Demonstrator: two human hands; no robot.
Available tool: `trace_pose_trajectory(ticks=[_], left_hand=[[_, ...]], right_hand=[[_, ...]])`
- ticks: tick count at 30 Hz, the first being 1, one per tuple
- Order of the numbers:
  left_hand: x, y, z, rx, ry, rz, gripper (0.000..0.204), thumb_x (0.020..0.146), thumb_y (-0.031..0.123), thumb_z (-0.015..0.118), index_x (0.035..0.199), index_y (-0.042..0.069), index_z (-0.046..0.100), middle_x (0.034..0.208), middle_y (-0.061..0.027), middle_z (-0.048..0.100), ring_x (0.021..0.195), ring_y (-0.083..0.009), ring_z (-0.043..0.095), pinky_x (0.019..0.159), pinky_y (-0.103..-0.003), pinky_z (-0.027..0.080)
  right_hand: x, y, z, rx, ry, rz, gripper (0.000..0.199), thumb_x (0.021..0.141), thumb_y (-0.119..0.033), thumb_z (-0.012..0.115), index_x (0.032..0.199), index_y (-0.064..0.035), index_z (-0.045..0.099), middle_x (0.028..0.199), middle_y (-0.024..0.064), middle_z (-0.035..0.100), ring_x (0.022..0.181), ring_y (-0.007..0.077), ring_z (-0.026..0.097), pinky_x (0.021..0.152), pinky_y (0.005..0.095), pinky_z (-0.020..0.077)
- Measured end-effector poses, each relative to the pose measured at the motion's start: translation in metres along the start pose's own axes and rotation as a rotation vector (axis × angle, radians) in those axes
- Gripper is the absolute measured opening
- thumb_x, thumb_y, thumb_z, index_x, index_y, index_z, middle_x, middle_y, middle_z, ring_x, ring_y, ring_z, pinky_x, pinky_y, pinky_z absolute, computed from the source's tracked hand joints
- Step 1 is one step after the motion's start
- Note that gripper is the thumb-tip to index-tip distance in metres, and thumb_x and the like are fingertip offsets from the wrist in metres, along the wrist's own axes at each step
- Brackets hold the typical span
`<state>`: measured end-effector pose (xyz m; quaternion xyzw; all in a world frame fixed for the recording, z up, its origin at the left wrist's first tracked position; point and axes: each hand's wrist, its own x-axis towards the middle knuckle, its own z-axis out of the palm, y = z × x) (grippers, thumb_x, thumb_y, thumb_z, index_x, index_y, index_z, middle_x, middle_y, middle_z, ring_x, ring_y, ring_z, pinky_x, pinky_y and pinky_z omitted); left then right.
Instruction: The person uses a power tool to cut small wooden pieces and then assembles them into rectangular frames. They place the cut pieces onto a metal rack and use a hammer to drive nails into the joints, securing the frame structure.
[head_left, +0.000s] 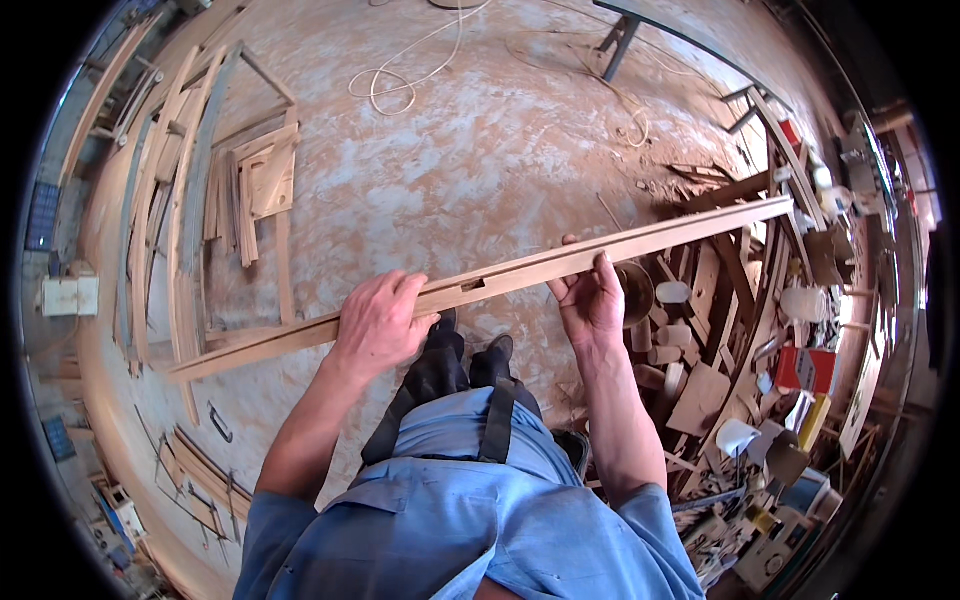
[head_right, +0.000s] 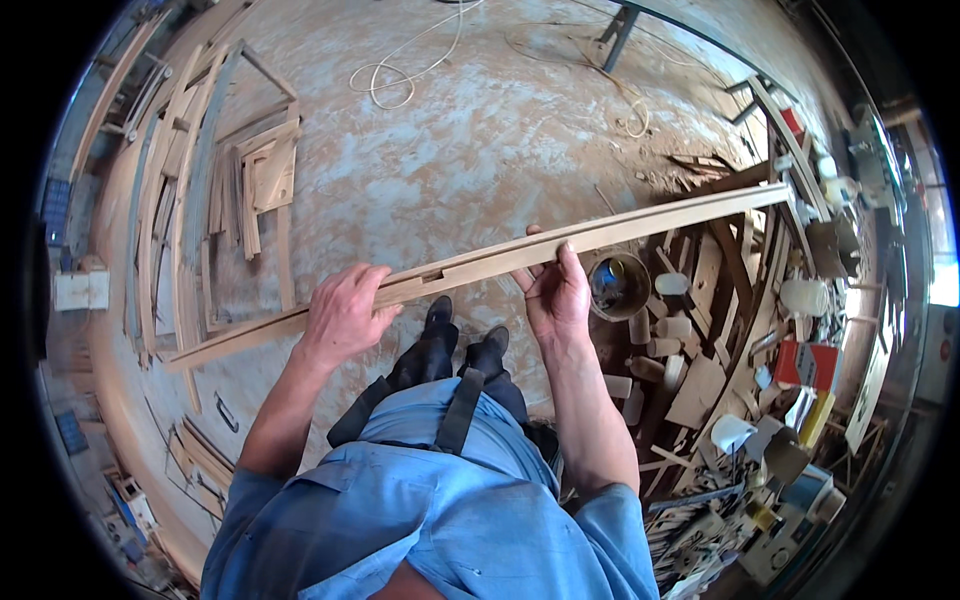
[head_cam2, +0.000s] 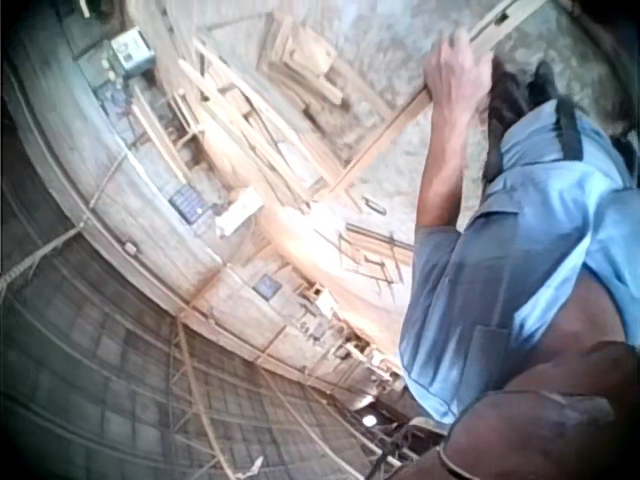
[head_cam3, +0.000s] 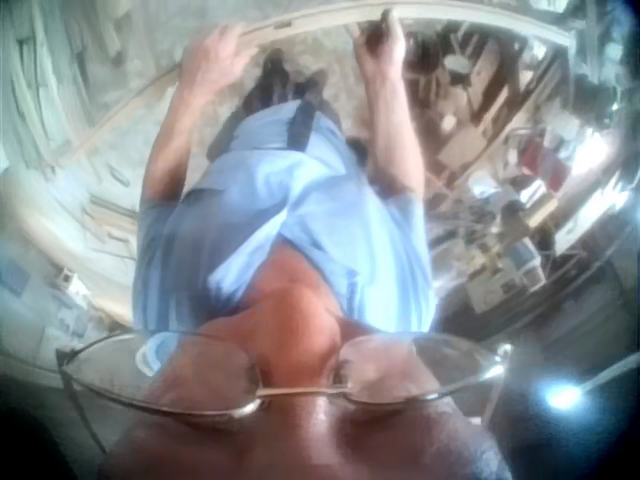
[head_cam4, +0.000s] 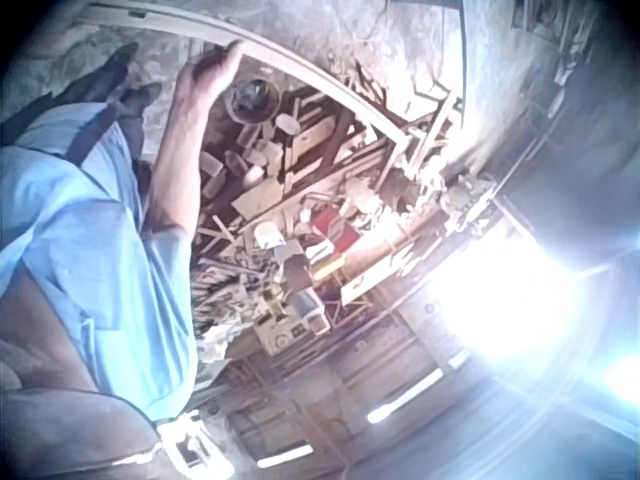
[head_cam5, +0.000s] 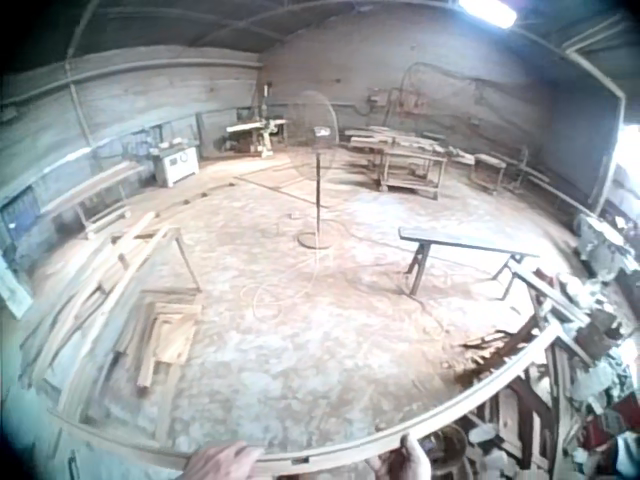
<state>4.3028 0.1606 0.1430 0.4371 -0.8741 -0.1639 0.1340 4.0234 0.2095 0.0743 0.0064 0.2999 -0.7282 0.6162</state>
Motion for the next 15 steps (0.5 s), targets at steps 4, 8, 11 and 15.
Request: trace_pose_trajectory(ticks=[4, 8, 11, 15], left_hand=[[0.005, 0.011, 0.012, -0.03, 0.004, 0.038, 0.046, 0.075, 0.025, 0.076, 0.112, 0.004, 0.059, 0.092, -0.0147, 0.063, 0.084, -0.0362, 0.063, 0.072, -0.044, 0.051], [0.005, 0.014, 0.027, -0.196, -0.058, 0.013, 0.044, 0.083, 0.031, 0.07, 0.115, 0.004, 0.06, 0.089, -0.0167, 0.064, 0.079, -0.0338, 0.064, 0.071, -0.044, 0.051], [0.009, 0.01, 0.027, -0.602, -0.474, -0.195, 0.041, 0.089, 0.033, 0.062, 0.116, 0.001, 0.06, 0.087, -0.0161, 0.066, 0.081, -0.0255, 0.066, 0.07, -0.038, 0.052], [0.007, 0.016, 0.04, -1.098, -0.717, -0.441, 0.038, 0.095, 0.03, 0.053, 0.114, -0.002, 0.06, 0.079, -0.0118, 0.065, 0.07, -0.0188, 0.065, 0.064, -0.031, 0.052]], right_hand=[[-0.01, -0.002, 0.005, -0.097, 0.046, 0.003, 0.031, 0.099, -0.03, 0.053, 0.118, -0.0052, 0.054, 0.117, 0.0132, 0.062, 0.102, 0.025, 0.065, 0.081, 0.0412, 0.06], [-0.031, -0.009, 0.019, -0.197, 0.112, -0.041, 0.033, 0.098, -0.034, 0.056, 0.115, -0.0056, 0.056, 0.104, 0.0076, 0.064, 0.092, 0.0173, 0.066, 0.068, 0.032, 0.0623], [-0.043, -0.017, 0.006, -0.235, 0.068, -0.065, 0.033, 0.099, -0.033, 0.054, 0.116, -0.0041, 0.056, 0.101, 0.008, 0.064, 0.089, 0.017, 0.066, 0.066, 0.0312, 0.0622], [-0.061, -0.031, -0.02, -0.176, 0.076, -0.085, 0.031, 0.1, -0.026, 0.054, 0.118, -0.0018, 0.055, 0.097, 0.0124, 0.065, 0.084, 0.0204, 0.067, 0.062, 0.0328, 0.0609]])
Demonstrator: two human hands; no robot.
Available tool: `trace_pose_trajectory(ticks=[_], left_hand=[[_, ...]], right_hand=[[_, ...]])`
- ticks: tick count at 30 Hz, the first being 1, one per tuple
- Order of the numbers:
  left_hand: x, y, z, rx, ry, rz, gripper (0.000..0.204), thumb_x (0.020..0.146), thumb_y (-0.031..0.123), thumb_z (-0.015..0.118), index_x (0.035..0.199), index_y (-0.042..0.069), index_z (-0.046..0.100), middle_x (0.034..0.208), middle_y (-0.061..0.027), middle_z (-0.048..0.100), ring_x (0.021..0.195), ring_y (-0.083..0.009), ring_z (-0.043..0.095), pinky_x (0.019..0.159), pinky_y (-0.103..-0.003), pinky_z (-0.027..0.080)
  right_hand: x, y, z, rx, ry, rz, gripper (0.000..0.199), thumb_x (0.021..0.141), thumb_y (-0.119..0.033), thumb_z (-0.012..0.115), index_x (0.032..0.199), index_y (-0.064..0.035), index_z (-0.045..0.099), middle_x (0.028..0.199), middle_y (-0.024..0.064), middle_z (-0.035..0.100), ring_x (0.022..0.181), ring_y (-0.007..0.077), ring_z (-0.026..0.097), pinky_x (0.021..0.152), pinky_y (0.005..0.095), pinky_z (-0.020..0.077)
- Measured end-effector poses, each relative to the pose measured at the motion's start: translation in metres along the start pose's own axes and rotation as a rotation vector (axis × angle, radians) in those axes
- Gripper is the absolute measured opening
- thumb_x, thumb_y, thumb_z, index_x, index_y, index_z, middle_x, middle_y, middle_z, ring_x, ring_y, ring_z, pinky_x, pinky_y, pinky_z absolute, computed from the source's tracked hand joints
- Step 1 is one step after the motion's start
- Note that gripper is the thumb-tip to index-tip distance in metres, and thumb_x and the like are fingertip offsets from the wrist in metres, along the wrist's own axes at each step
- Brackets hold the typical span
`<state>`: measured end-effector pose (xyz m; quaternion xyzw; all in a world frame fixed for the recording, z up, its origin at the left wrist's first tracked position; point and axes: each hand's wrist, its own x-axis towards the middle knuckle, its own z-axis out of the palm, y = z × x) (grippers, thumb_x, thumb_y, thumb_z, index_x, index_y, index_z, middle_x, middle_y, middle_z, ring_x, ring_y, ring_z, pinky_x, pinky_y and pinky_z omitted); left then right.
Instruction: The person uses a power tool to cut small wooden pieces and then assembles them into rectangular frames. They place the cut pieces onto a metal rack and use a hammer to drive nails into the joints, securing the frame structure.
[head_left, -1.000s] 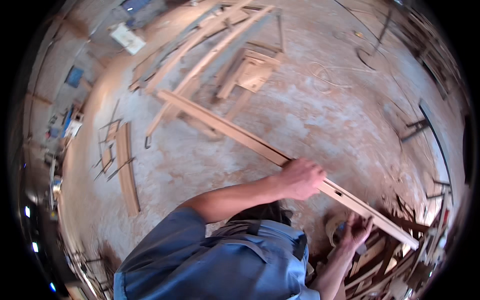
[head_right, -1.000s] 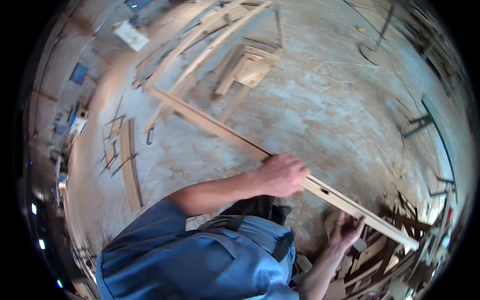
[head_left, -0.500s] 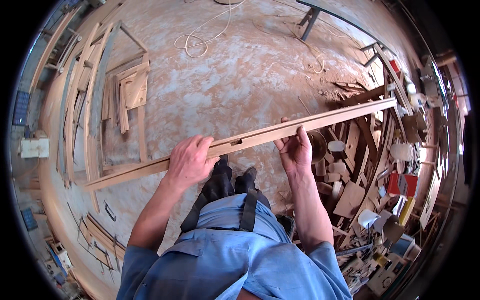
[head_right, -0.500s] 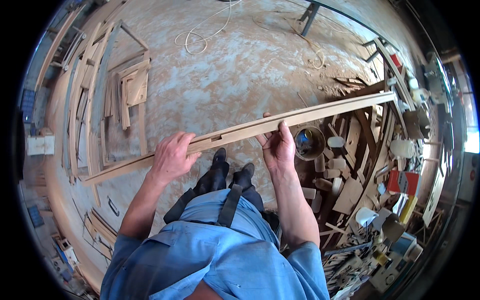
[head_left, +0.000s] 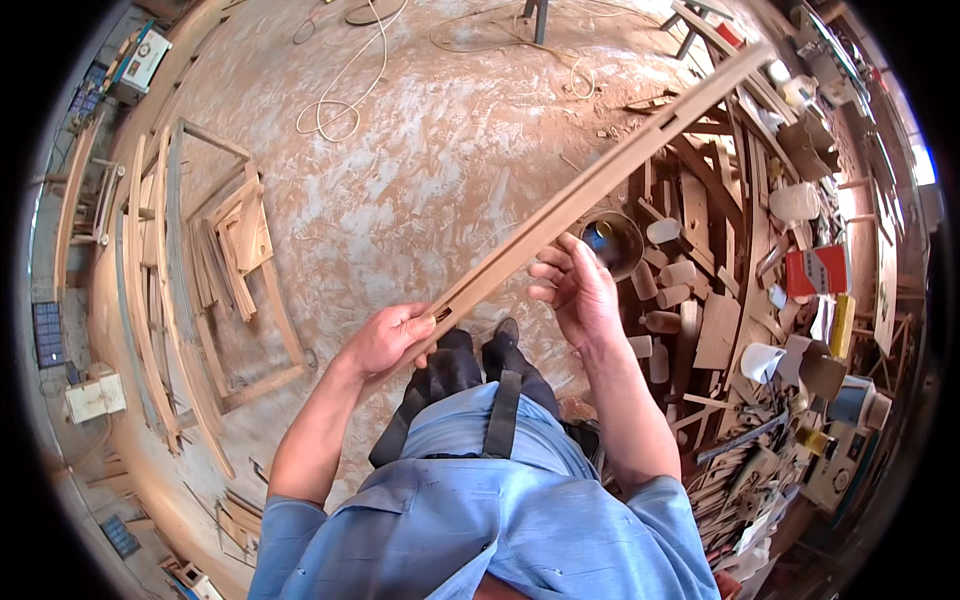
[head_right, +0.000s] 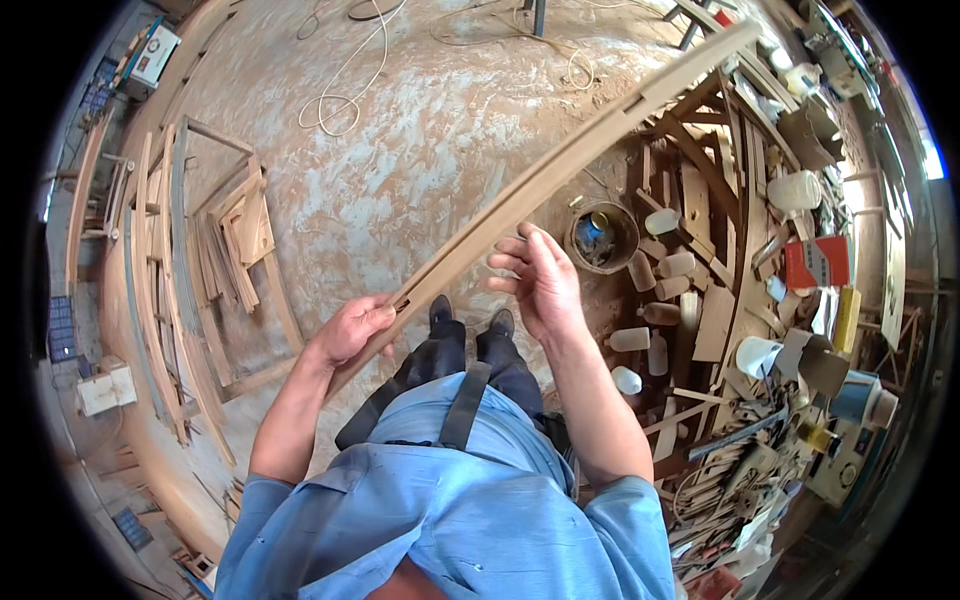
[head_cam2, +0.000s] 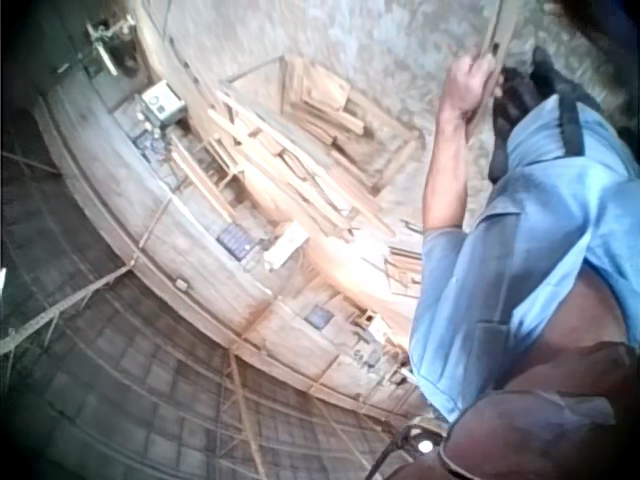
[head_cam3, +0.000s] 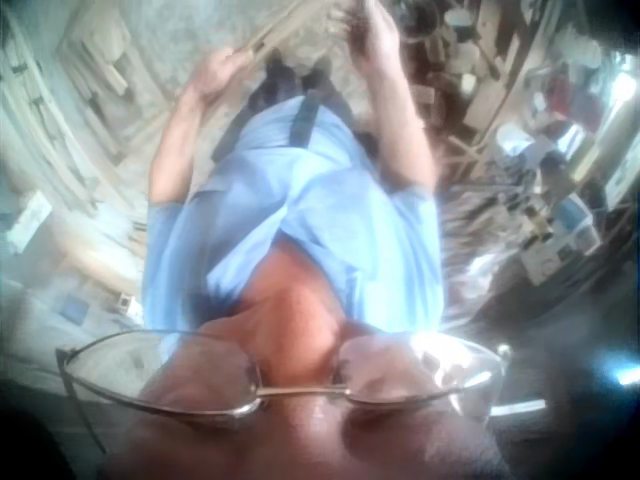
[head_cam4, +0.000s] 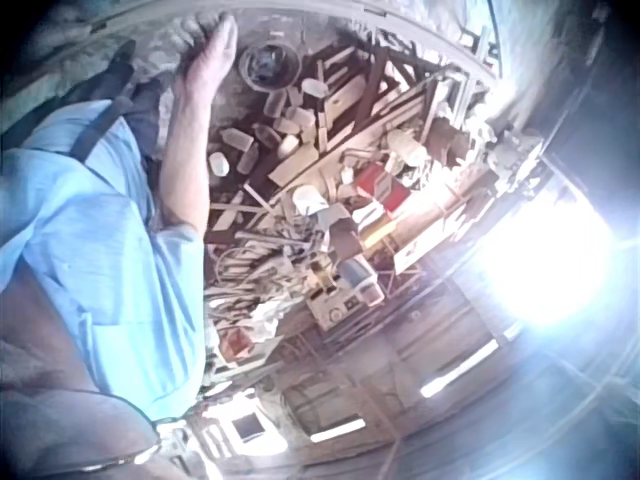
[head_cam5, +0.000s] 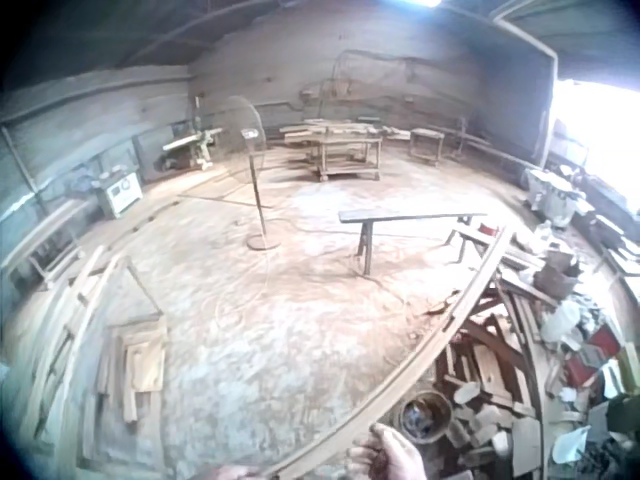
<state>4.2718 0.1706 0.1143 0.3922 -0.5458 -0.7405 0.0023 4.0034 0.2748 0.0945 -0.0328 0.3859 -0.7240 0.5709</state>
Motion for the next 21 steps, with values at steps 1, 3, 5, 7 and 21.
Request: trace_pose_trajectory(ticks=[1, 3, 5, 7, 21], left_hand=[[0.005, -0.006, -0.002, -0.069, -0.051, -0.042, 0.038, 0.097, 0.03, 0.05, 0.114, -0.002, 0.059, 0.077, -0.0108, 0.064, 0.066, -0.0184, 0.064, 0.062, -0.03, 0.052], [0.01, -0.006, -0.002, -0.203, -0.13, -0.146, 0.039, 0.098, 0.03, 0.044, 0.114, -0.003, 0.059, 0.075, -0.0099, 0.062, 0.059, -0.0184, 0.062, 0.058, -0.03, 0.052], [0.018, 0.003, -0.002, -0.336, -0.179, -0.256, 0.04, 0.099, 0.03, 0.038, 0.113, -0.002, 0.058, 0.073, -0.0103, 0.062, 0.054, -0.0191, 0.061, 0.054, -0.031, 0.052], [0.022, 0.003, -0.01, -0.436, -0.252, -0.238, 0.043, 0.1, 0.032, 0.036, 0.114, -0.003, 0.058, 0.07, -0.0128, 0.06, 0.051, -0.0206, 0.059, 0.049, -0.033, 0.051], [0.053, 0.002, -0.071, -0.593, -0.345, -0.234, 0.058, 0.099, 0.041, 0.027, 0.114, -0.005, 0.057, 0.064, -0.0117, 0.056, 0.048, -0.021, 0.057, 0.045, -0.033, 0.048]], right_hand=[[-0.006, -0.002, -0.012, 0.009, 0.051, -0.008, 0.029, 0.099, -0.025, 0.054, 0.117, -0.0017, 0.056, 0.095, 0.0124, 0.065, 0.08, 0.0203, 0.067, 0.061, 0.0328, 0.0605], [-0.019, -0.005, -0.036, 0.022, 0.171, -0.037, 0.023, 0.099, -0.021, 0.056, 0.113, -0.0028, 0.059, 0.085, 0.0091, 0.065, 0.069, 0.018, 0.064, 0.057, 0.0315, 0.0583], [-0.035, -0.007, -0.064, 0.009, 0.261, -0.067, 0.016, 0.099, -0.02, 0.055, 0.105, -0.0057, 0.059, 0.078, 0.004, 0.061, 0.063, 0.0159, 0.06, 0.053, 0.0285, 0.054], [-0.054, -0.001, -0.093, 0.038, 0.316, -0.113, 0.014, 0.1, -0.021, 0.052, 0.098, -0.0074, 0.057, 0.074, 0.0024, 0.058, 0.06, 0.0158, 0.058, 0.052, 0.0285, 0.051], [-0.126, 0.057, -0.117, 0.139, 0.66, -0.149, 0.019, 0.1, -0.026, 0.051, 0.088, -0.0122, 0.053, 0.069, 0.0015, 0.055, 0.058, 0.0163, 0.054, 0.049, 0.0301, 0.0478]])
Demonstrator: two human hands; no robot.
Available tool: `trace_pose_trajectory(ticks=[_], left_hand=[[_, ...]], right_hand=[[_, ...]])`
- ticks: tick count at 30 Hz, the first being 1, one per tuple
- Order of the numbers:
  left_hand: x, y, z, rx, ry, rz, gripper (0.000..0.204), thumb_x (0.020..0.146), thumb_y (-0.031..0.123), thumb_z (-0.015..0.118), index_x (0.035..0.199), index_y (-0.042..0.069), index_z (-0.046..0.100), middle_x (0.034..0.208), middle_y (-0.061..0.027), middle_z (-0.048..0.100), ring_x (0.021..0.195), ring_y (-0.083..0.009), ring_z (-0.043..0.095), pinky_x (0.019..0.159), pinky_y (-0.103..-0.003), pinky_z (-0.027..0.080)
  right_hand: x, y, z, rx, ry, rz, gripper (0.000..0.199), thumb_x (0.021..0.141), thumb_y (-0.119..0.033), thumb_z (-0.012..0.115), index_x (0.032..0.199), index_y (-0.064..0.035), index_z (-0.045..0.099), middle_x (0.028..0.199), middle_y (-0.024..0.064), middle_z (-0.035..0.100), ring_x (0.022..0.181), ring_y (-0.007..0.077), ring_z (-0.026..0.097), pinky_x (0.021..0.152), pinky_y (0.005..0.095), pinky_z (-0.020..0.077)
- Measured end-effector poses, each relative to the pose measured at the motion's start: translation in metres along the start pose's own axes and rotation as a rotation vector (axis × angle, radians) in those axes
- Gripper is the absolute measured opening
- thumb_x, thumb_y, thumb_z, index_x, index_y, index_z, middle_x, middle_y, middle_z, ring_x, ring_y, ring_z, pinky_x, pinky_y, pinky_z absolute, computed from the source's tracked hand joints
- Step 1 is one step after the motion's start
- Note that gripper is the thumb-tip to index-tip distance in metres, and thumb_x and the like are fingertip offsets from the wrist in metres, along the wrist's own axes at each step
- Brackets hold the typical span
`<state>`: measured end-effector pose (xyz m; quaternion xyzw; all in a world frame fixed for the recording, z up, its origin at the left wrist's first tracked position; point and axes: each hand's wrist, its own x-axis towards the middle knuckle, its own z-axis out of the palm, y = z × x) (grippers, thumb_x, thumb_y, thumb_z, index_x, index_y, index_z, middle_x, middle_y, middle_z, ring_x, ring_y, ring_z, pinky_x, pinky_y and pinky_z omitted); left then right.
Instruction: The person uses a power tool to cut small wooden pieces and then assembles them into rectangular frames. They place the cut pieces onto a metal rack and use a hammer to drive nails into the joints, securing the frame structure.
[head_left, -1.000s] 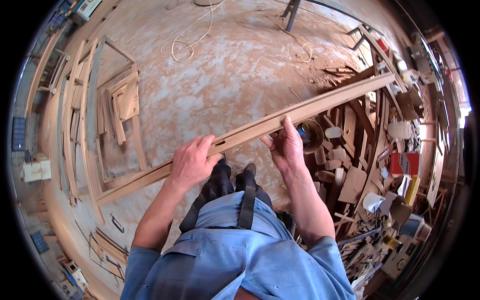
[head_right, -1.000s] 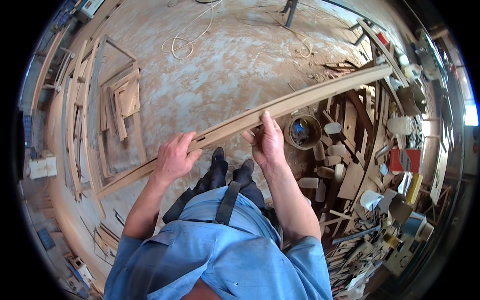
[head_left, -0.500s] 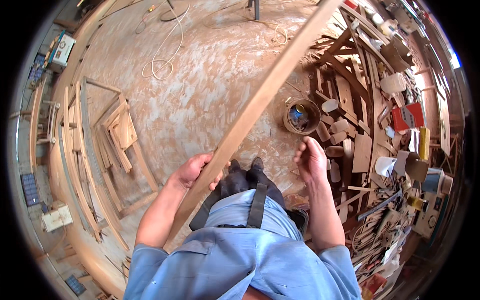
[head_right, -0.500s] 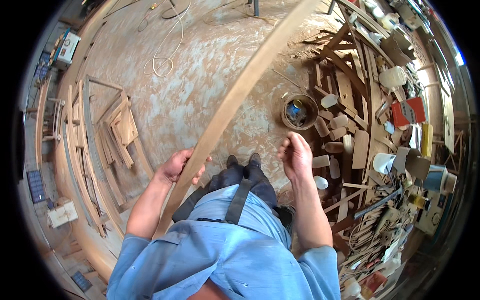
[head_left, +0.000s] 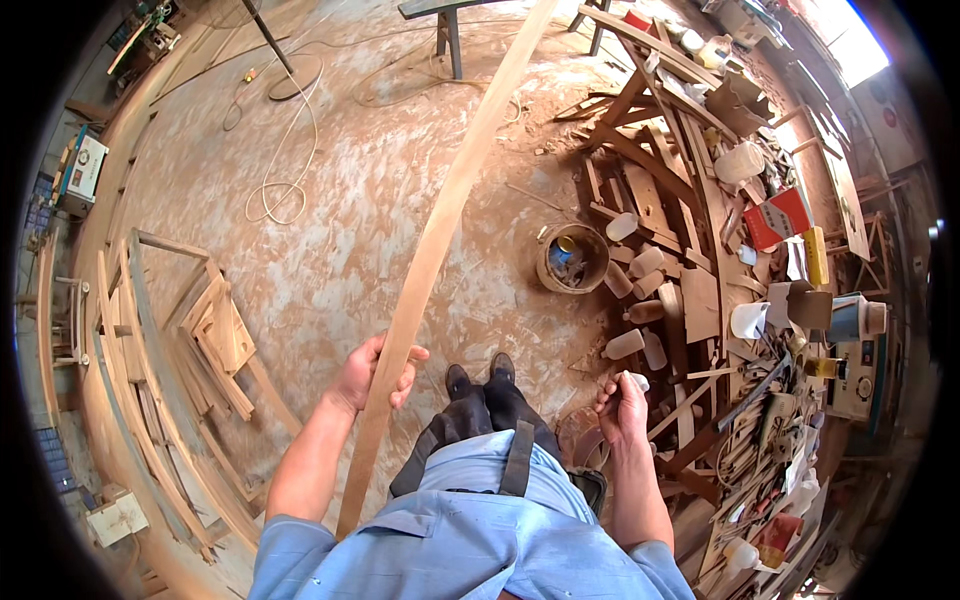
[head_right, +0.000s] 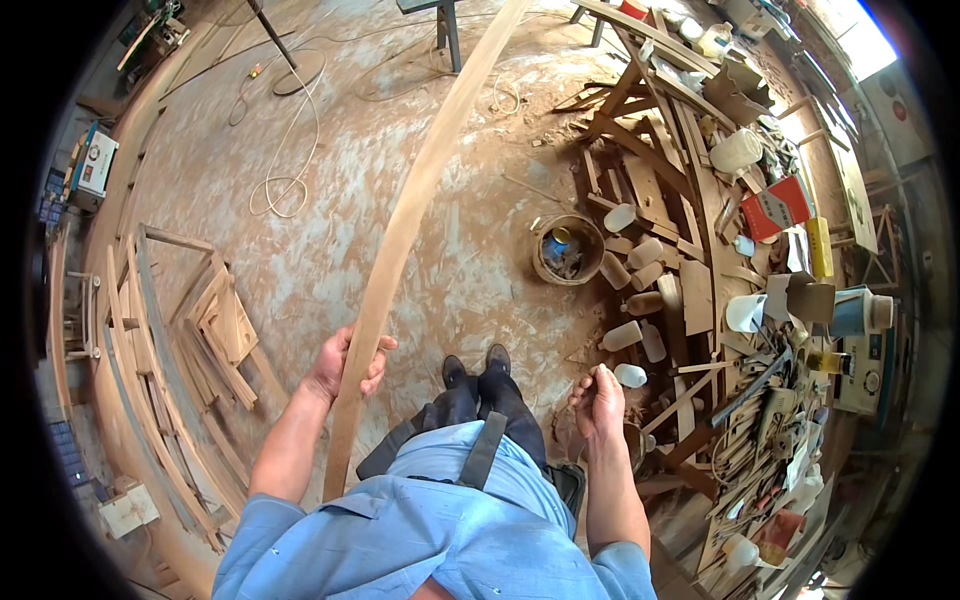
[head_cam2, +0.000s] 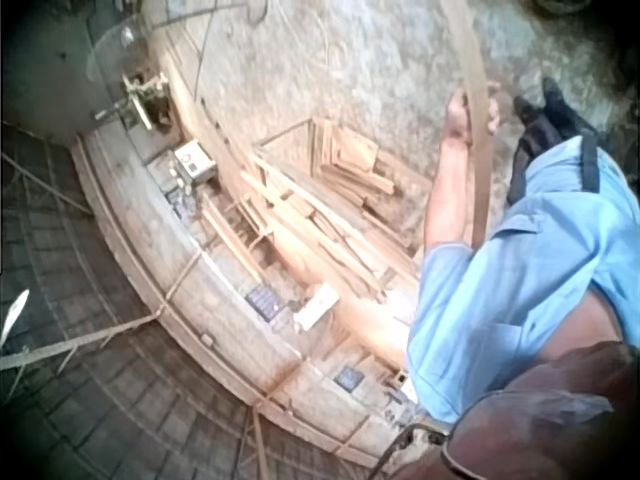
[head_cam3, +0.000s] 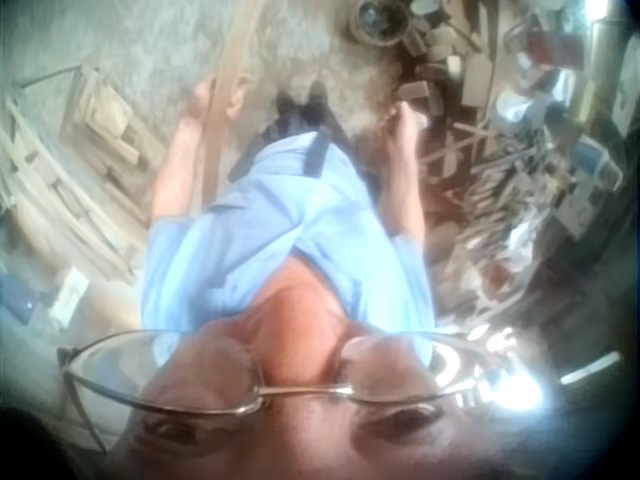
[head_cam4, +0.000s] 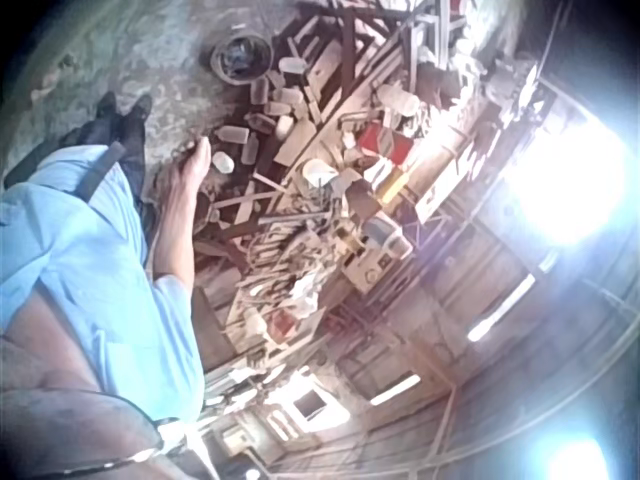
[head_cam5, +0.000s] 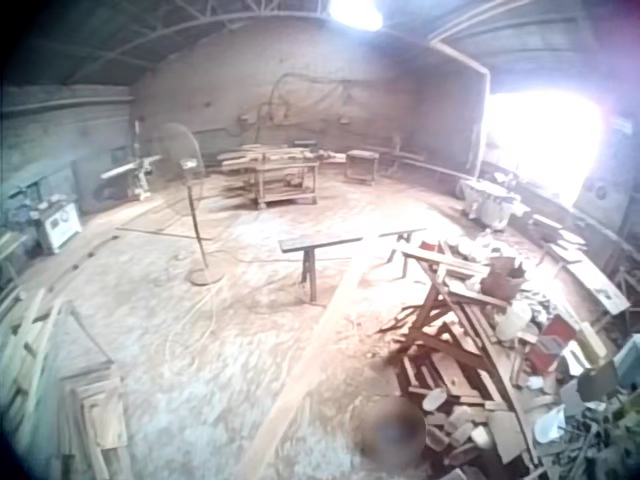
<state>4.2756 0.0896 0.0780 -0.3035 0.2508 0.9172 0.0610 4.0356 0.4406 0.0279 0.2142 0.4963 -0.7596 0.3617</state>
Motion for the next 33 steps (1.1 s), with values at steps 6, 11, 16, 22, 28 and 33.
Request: trace_pose_trajectory(ticks=[6, 11, 16, 22, 28, 33], left_hand=[[-0.007, 0.004, -0.024, 0.081, 0.002, -0.001, 0.062, 0.098, 0.049, 0.029, 0.114, -0.003, 0.058, 0.065, -0.0108, 0.056, 0.05, -0.022, 0.057, 0.046, -0.033, 0.048], [-0.014, 0.0, -0.04, 0.159, 0.084, 0.02, 0.059, 0.1, 0.049, 0.03, 0.112, -0.002, 0.056, 0.07, -0.0126, 0.06, 0.053, -0.0233, 0.059, 0.048, -0.035, 0.05], [-0.014, -0.021, -0.044, 0.535, 0.3, 0.207, 0.036, 0.095, 0.028, 0.056, 0.117, -0.001, 0.052, 0.083, -0.0109, 0.062, 0.069, -0.0176, 0.061, 0.064, -0.032, 0.053], [-0.01, -0.063, -0.02, 0.884, 0.528, 0.455, 0.053, 0.08, 0.008, 0.069, 0.128, -0.002, 0.046, 0.104, -0.0077, 0.06, 0.089, -0.0172, 0.058, 0.079, -0.033, 0.05], [0.013, -0.107, 0.011, 0.903, 0.486, 0.508, 0.054, 0.076, 0.004, 0.067, 0.126, 0.0, 0.048, 0.098, -0.0037, 0.058, 0.081, -0.013, 0.056, 0.071, -0.027, 0.049], [0.034, -0.128, 0.08, 0.914, 0.426, 0.47, 0.045, 0.075, 0.005, 0.068, 0.117, 0.001, 0.052, 0.086, -0.0004, 0.056, 0.071, -0.0082, 0.051, 0.062, -0.024, 0.045]], right_hand=[[-0.005, 0.005, -0.001, -0.012, 0.027, -0.011, 0.019, 0.1, -0.027, 0.053, 0.088, -0.0125, 0.053, 0.069, 0.0018, 0.055, 0.057, 0.0167, 0.054, 0.049, 0.0306, 0.0473], [-0.007, 0.001, -0.001, -0.03, 0.025, -0.036, 0.019, 0.099, -0.027, 0.053, 0.087, -0.0128, 0.052, 0.069, 0.0015, 0.054, 0.058, 0.0163, 0.056, 0.048, 0.0299, 0.0483], [-0.013, -0.018, -0.009, -0.073, 0.091, -0.084, 0.022, 0.101, -0.029, 0.049, 0.086, -0.0132, 0.056, 0.069, -0.0006, 0.056, 0.058, 0.0148, 0.055, 0.048, 0.0289, 0.0461], [-0.006, -0.062, -0.043, -0.079, 0.118, -0.206, 0.019, 0.099, -0.027, 0.054, 0.086, -0.0133, 0.056, 0.07, -0.0016, 0.056, 0.059, 0.0118, 0.054, 0.049, 0.0275, 0.0454], [-0.001, -0.149, -0.13, -0.05, 0.268, -0.444, 0.017, 0.097, -0.025, 0.056, 0.092, -0.0095, 0.055, 0.07, 0.0014, 0.059, 0.053, 0.0112, 0.056, 0.045, 0.0247, 0.0467], [0.019, -0.219, -0.212, 0.11, 0.356, -0.455, 0.015, 0.097, -0.027, 0.057, 0.09, -0.014, 0.053, 0.069, -0.0006, 0.056, 0.053, 0.0116, 0.053, 0.044, 0.0259, 0.042]])
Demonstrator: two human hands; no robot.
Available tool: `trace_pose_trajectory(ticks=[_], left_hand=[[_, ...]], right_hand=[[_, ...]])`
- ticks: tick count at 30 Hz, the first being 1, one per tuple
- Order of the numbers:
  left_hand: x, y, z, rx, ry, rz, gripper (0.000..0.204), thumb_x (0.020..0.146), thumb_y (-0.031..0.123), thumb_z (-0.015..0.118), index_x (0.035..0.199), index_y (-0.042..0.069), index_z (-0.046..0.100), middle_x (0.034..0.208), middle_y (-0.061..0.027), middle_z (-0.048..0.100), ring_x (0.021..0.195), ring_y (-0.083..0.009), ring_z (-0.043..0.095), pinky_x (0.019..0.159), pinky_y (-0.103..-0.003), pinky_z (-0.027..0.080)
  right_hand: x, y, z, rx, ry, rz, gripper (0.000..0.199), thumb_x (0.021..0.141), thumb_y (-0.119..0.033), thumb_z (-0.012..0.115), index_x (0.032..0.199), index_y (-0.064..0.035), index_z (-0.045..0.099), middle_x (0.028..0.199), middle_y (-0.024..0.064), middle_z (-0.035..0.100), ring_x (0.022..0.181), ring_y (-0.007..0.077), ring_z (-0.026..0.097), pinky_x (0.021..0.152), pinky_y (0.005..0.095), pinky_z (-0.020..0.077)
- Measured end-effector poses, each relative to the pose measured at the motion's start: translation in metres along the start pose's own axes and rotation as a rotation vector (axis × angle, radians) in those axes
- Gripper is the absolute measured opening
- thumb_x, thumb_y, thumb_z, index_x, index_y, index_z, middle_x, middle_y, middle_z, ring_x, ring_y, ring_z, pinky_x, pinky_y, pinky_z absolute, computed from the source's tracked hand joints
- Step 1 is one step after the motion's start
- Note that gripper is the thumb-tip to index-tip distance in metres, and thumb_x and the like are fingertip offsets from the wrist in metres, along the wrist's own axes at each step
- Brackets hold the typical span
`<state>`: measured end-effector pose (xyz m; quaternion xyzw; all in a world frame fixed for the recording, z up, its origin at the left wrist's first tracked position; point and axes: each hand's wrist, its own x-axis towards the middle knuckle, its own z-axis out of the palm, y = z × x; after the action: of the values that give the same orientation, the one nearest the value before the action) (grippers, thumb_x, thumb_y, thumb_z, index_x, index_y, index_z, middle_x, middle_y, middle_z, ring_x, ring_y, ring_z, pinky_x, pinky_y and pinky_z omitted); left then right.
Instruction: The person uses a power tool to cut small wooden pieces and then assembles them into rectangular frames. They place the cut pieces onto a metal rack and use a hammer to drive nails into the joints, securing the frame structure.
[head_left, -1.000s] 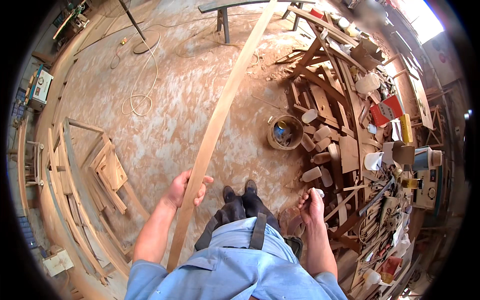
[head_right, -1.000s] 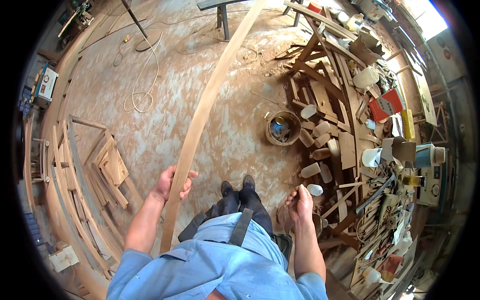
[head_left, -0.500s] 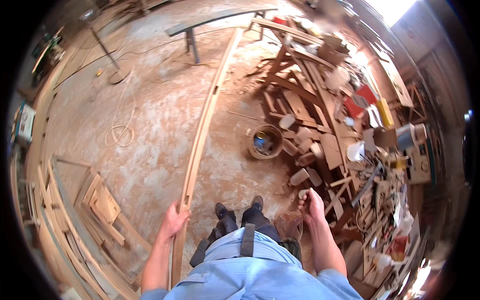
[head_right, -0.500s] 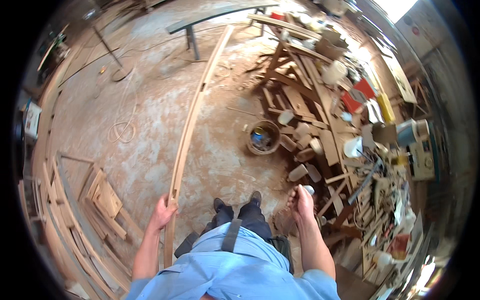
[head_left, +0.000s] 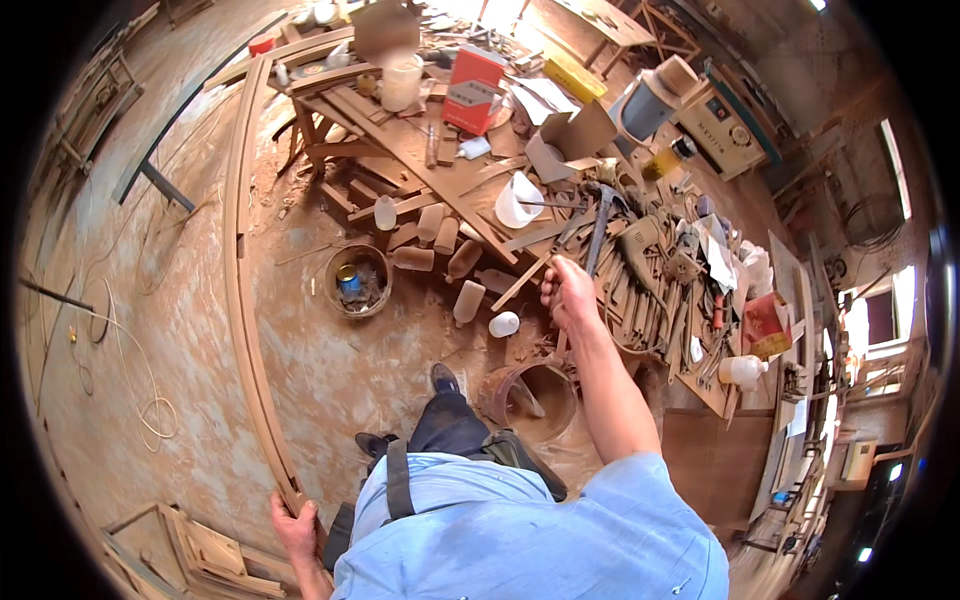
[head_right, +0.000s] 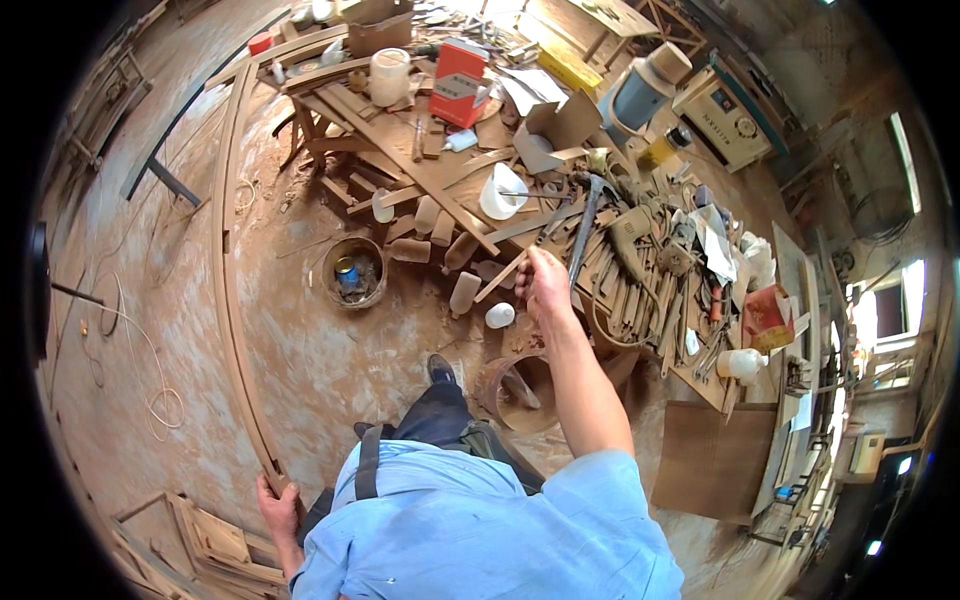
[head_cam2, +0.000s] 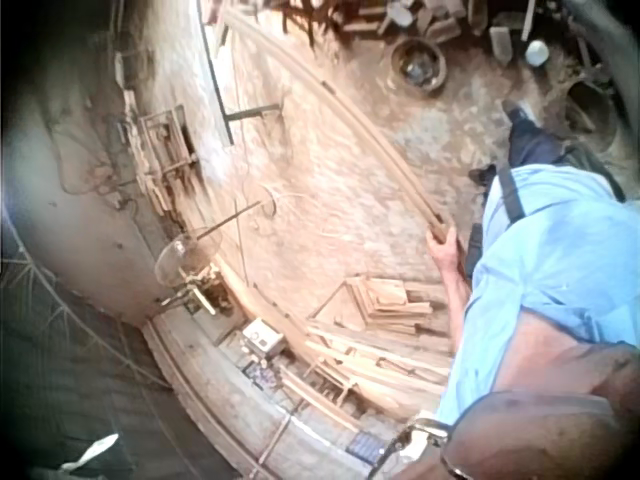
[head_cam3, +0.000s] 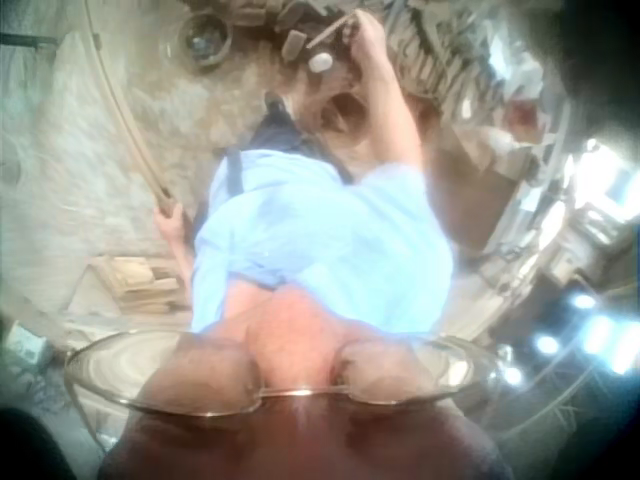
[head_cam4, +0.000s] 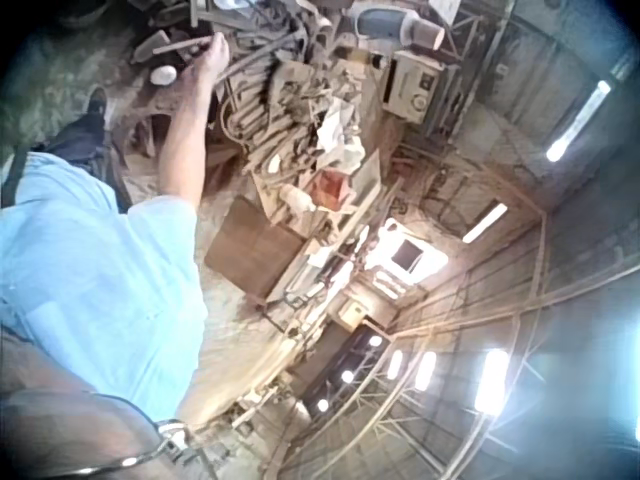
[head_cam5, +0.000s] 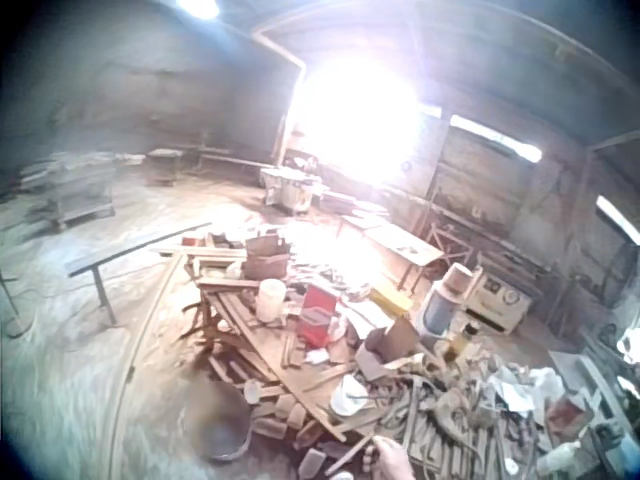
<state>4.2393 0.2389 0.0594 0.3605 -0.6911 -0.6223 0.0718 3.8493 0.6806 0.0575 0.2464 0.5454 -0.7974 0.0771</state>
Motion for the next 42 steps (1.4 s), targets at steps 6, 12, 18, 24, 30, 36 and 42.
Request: trace_pose_trajectory(ticks=[6, 12, 18, 24, 30, 36, 42], left_hand=[[0.002, 0.06, 0.088, 0.052, -0.031, -0.097, 0.03, 0.073, 0.011, 0.071, 0.099, 0.001, 0.059, 0.08, -0.0003, 0.058, 0.068, -0.0083, 0.052, 0.062, -0.026, 0.044], [-0.009, 0.081, 0.136, 0.132, -0.048, -0.163, 0.033, 0.072, 0.013, 0.071, 0.101, 0.001, 0.06, 0.079, 0.0002, 0.059, 0.068, -0.008, 0.052, 0.062, -0.025, 0.045], [-0.018, 0.086, 0.162, 0.166, -0.02, -0.202, 0.034, 0.072, 0.01, 0.07, 0.104, 0.001, 0.06, 0.077, 0.0001, 0.059, 0.066, -0.0088, 0.054, 0.062, -0.025, 0.046], [-0.024, 0.093, 0.173, 0.155, -0.005, -0.248, 0.036, 0.074, 0.007, 0.067, 0.108, 0.0, 0.059, 0.077, -0.0007, 0.058, 0.064, -0.0096, 0.054, 0.058, -0.026, 0.046], [-0.022, 0.104, 0.186, 0.214, -0.051, -0.267, 0.037, 0.075, 0.009, 0.068, 0.109, 0.0, 0.058, 0.078, -0.0013, 0.057, 0.063, -0.0094, 0.053, 0.057, -0.024, 0.045], [-0.023, 0.095, 0.178, 0.172, -0.105, -0.317, 0.034, 0.075, 0.01, 0.068, 0.107, 0.001, 0.058, 0.077, -0.0018, 0.059, 0.063, -0.0095, 0.054, 0.057, -0.025, 0.046], [-0.021, 0.117, 0.176, 0.136, -0.086, -0.326, 0.032, 0.076, 0.01, 0.069, 0.105, 0.0, 0.06, 0.077, -0.0017, 0.061, 0.065, -0.0099, 0.057, 0.061, -0.026, 0.049]], right_hand=[[0.12, -0.009, -0.048, 0.197, 0.075, 0.148, 0.025, 0.096, -0.037, 0.059, 0.09, -0.0137, 0.053, 0.074, 0.0005, 0.056, 0.057, 0.0141, 0.053, 0.046, 0.0288, 0.0427], [0.182, -0.031, -0.043, 0.244, 0.16, 0.203, 0.037, 0.091, -0.045, 0.064, 0.102, -0.0122, 0.05, 0.075, 0.0017, 0.057, 0.055, 0.0156, 0.052, 0.044, 0.0286, 0.0433], [0.227, -0.028, -0.047, 0.169, 0.094, 0.239, 0.033, 0.093, -0.042, 0.062, 0.101, -0.0131, 0.05, 0.073, 0.0012, 0.056, 0.054, 0.0154, 0.05, 0.045, 0.0299, 0.0394], [0.214, -0.034, -0.038, -0.048, -0.042, 0.003, 0.02, 0.096, -0.028, 0.06, 0.106, -0.0109, 0.056, 0.078, 0.0024, 0.059, 0.058, 0.0139, 0.055, 0.047, 0.0292, 0.0442], [0.205, -0.048, -0.037, -0.323, -0.152, -0.136, 0.023, 0.093, -0.017, 0.059, 0.112, -0.0033, 0.061, 0.084, 0.0064, 0.064, 0.061, 0.0116, 0.059, 0.046, 0.024, 0.0465], [0.197, -0.052, -0.018, -0.592, -0.15, -0.341, 0.021, 0.091, -0.019, 0.064, 0.103, -0.0025, 0.066, 0.079, 0.0051, 0.067, 0.061, 0.0081, 0.058, 0.053, 0.0242, 0.0468], [0.208, -0.047, -0.024, -0.656, -0.122, -0.362, 0.022, 0.096, -0.026, 0.058, 0.096, -0.0045, 0.065, 0.073, 0.0018, 0.064, 0.058, 0.0064, 0.056, 0.047, 0.0218, 0.0434]])
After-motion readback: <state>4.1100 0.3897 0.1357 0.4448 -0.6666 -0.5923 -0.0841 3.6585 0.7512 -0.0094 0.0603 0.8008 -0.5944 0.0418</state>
